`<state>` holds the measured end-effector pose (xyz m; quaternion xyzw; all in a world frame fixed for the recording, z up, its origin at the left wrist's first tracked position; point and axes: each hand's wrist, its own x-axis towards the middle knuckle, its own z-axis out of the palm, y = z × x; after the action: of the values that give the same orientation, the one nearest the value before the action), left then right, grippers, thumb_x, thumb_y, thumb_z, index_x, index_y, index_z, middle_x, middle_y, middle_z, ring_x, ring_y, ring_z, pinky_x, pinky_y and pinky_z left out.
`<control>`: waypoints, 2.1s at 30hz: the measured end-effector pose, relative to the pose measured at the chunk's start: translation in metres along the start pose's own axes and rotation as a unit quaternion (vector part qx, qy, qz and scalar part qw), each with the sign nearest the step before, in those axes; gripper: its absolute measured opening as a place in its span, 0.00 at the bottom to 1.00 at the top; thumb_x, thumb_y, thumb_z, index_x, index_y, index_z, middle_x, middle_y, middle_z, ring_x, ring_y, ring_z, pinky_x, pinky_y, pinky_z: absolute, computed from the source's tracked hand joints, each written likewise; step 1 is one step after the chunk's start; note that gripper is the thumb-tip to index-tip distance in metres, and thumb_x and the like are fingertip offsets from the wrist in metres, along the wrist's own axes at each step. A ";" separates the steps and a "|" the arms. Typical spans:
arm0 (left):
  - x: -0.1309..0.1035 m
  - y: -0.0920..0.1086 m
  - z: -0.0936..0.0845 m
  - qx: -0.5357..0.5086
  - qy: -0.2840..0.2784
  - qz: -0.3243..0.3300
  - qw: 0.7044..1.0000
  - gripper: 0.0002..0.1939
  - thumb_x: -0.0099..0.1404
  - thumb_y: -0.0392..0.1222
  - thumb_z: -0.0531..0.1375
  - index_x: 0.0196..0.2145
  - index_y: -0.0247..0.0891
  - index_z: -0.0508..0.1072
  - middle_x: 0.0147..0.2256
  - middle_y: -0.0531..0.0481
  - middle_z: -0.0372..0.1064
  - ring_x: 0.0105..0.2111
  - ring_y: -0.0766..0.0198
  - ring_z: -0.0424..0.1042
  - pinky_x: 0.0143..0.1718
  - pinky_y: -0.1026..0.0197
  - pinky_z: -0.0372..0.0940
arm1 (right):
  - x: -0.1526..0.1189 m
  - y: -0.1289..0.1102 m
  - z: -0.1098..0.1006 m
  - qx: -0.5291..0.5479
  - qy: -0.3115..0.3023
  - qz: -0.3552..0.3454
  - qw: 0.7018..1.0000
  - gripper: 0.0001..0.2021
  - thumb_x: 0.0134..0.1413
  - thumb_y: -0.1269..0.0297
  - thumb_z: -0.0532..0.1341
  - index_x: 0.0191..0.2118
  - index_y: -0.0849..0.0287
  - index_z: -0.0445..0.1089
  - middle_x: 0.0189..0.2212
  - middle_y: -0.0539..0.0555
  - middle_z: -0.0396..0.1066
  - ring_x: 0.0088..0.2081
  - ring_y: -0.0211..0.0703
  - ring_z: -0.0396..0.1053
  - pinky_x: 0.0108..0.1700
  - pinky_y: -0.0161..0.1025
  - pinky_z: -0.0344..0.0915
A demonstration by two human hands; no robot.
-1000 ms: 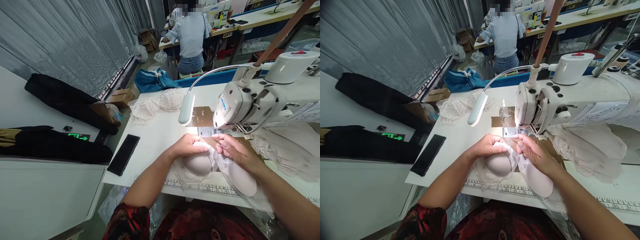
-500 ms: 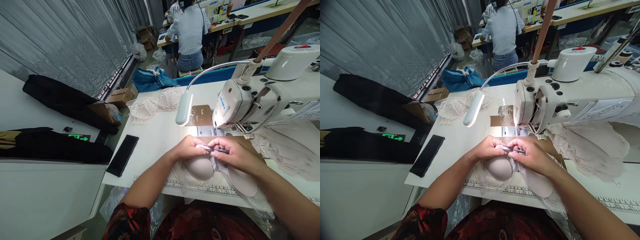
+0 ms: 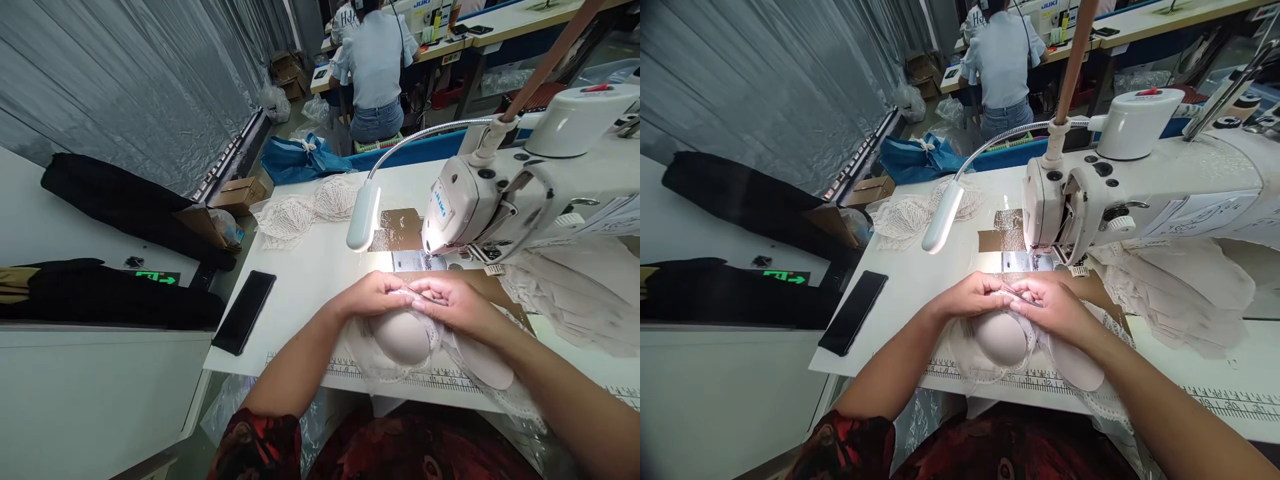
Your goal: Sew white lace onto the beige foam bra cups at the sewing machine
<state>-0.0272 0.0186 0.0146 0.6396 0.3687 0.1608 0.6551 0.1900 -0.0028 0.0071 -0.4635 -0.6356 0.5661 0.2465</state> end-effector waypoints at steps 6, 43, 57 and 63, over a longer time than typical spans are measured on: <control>-0.020 0.004 -0.032 0.051 -0.021 -0.037 0.998 0.16 0.54 0.42 0.67 0.40 0.33 0.73 0.33 0.50 0.70 0.32 0.65 0.68 0.32 0.65 0.62 | -0.007 -0.005 -0.008 -0.089 -0.048 0.021 0.995 0.17 0.58 0.49 0.57 0.26 0.56 0.66 0.24 0.49 0.64 0.26 0.39 0.61 0.27 0.38 0.57; 0.001 0.002 0.010 -0.100 0.058 -0.029 0.993 0.17 0.54 0.51 0.69 0.27 0.32 0.76 0.21 0.54 0.62 0.24 0.70 0.58 0.25 0.64 0.53 | -0.003 0.001 -0.003 -0.002 0.003 -0.051 0.999 0.18 0.57 0.49 0.60 0.42 0.58 0.73 0.36 0.57 0.74 0.37 0.46 0.70 0.39 0.42 0.68; 0.002 0.000 0.009 -0.085 0.009 -0.017 0.996 0.23 0.53 0.53 0.69 0.20 0.32 0.66 0.22 0.57 0.50 0.24 0.73 0.49 0.24 0.66 0.43 | -0.003 0.005 -0.003 -0.015 -0.017 -0.072 0.997 0.15 0.58 0.51 0.59 0.40 0.58 0.72 0.36 0.55 0.73 0.37 0.44 0.70 0.38 0.41 0.66; 0.001 0.002 0.010 -0.077 0.004 -0.039 0.996 0.21 0.51 0.53 0.70 0.22 0.31 0.71 0.21 0.57 0.54 0.22 0.73 0.52 0.21 0.67 0.47 | 0.002 0.007 0.003 -0.053 0.023 -0.075 0.995 0.16 0.58 0.49 0.58 0.35 0.57 0.72 0.32 0.53 0.72 0.34 0.43 0.69 0.36 0.40 0.64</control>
<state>-0.0188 0.0126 0.0156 0.5716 0.3828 0.1659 0.7066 0.1886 -0.0037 -0.0012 -0.4397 -0.6920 0.5004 0.2784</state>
